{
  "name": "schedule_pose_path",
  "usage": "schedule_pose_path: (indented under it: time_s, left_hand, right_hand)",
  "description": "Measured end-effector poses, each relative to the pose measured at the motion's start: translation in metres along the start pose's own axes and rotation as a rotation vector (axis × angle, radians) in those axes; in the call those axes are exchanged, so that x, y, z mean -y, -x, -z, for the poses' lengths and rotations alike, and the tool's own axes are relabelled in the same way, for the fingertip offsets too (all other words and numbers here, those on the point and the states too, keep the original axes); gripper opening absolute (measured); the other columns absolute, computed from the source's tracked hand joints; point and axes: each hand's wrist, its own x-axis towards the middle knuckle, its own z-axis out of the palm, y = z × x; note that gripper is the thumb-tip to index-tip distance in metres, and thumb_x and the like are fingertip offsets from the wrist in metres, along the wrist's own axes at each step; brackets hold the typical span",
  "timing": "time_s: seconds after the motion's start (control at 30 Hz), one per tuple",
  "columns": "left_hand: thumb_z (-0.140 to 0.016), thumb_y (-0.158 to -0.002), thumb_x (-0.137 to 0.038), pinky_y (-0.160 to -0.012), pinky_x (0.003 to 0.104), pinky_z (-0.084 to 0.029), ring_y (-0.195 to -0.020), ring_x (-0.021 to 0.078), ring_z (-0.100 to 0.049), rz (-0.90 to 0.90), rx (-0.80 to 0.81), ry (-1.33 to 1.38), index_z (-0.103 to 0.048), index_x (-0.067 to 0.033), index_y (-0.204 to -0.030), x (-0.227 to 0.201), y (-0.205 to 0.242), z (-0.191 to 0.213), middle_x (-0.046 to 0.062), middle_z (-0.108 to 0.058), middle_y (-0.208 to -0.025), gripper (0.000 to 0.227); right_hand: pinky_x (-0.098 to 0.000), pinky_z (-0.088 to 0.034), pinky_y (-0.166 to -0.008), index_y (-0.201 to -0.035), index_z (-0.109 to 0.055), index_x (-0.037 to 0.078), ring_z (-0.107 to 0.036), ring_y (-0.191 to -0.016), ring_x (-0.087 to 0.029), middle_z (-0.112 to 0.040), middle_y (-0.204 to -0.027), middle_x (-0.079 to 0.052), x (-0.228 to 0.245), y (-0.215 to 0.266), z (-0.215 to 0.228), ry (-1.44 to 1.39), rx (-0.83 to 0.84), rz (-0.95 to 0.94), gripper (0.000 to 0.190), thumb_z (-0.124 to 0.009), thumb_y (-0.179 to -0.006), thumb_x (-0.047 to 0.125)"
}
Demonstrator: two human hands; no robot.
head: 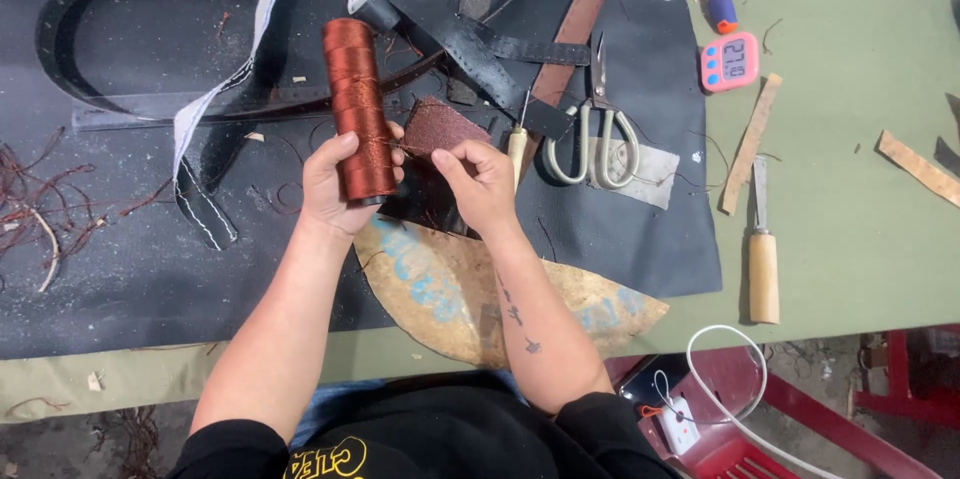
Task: Unwinding thread from a spool, cutting it to length with scissors, and threading a needle for leatherwork.
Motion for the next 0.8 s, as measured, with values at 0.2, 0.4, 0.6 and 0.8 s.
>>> schedule_pose_path:
  time_s: [0.2,0.4,0.6,0.8]
  left_hand:
    - [-0.071,-0.08,-0.038,-0.072,0.04,-0.054,-0.078,0.03,-0.066,-0.005,0.058,0.04,-0.063,-0.0011,-0.123,-0.015,0.019,-0.036,0.024,-0.071,-0.111,0.057]
    - [-0.067,-0.082,-0.04,-0.07,0.041,-0.056,-0.08,0.0306,-0.068,0.028,0.174,0.059,-0.06,0.0008,-0.13,-0.017,0.017,-0.016,0.025,-0.069,-0.12,0.064]
    - [-0.07,-0.081,-0.031,-0.086,0.046,-0.064,-0.101,0.04,-0.075,-0.047,0.169,0.019,-0.049,-0.0041,-0.147,-0.022,0.011,-0.003,0.025,-0.071,-0.111,0.074]
    - [-0.067,-0.083,-0.023,-0.09,0.045,-0.065,-0.109,0.0434,-0.073,-0.021,0.257,0.027,-0.035,-0.0149,-0.163,-0.026,0.01,-0.002,0.029,-0.073,-0.111,0.087]
  right_hand:
    - [-0.0251,-0.042,-0.059,-0.067,-0.072,0.011,-0.049,-0.06,-0.009,-0.052,-0.053,-0.004,0.004,-0.002,0.0,0.045,-0.054,0.0,0.023,-0.08,-0.088,0.013]
    - [-0.0236,-0.04,-0.059,-0.066,-0.071,0.012,-0.046,-0.061,-0.006,-0.052,-0.051,0.0,0.005,-0.005,0.005,0.089,-0.13,-0.049,0.023,-0.077,-0.089,0.014]
    - [-0.0249,-0.043,-0.064,-0.068,-0.073,0.016,-0.048,-0.063,-0.006,-0.056,-0.052,0.0,0.006,-0.006,0.006,0.149,-0.185,-0.061,0.021,-0.077,-0.088,0.018]
    - [-0.0284,-0.045,-0.068,-0.074,-0.073,0.012,-0.053,-0.066,-0.012,-0.059,-0.06,-0.007,0.011,-0.009,0.014,0.143,-0.253,-0.048,0.017,-0.076,-0.089,0.019]
